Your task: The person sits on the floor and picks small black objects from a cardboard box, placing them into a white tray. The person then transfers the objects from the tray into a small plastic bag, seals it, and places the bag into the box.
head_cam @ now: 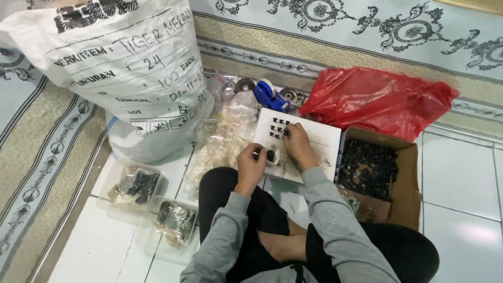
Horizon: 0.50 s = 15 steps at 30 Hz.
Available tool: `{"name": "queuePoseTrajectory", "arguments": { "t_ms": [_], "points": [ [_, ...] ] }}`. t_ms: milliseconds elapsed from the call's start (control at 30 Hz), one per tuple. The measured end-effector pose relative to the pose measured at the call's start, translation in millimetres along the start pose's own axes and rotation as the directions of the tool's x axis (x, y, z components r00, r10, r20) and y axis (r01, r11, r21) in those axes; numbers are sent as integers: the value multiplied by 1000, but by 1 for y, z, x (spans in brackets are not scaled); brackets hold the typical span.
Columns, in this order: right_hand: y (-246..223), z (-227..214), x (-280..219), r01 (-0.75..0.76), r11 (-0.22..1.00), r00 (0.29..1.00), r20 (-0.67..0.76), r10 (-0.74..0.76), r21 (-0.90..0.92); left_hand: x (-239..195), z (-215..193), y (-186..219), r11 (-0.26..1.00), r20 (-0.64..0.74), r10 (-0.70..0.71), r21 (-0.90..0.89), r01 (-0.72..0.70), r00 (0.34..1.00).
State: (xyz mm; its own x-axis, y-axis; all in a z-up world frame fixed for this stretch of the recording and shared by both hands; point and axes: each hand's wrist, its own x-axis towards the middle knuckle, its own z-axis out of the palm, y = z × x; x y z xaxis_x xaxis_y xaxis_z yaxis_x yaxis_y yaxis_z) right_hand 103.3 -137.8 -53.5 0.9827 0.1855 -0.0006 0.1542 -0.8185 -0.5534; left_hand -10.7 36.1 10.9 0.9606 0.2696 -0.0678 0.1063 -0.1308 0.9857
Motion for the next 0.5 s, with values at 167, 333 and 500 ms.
{"name": "queuePoseTrajectory", "arguments": {
  "t_ms": [167,333,500],
  "points": [
    [3,-9,-17,-40,983,993,-100,58,179,9,7,-11,999,-11,28,35,-27,1000],
    [-27,-39,-57,-21,823,984,-133,117,567,14,13,-21,997,-33,57,52,-55,998],
    [-54,-35,-80,173,927,985,-84,-153,334,12,19,-18,995,-39,72,70,-69,997]
  ]
}}
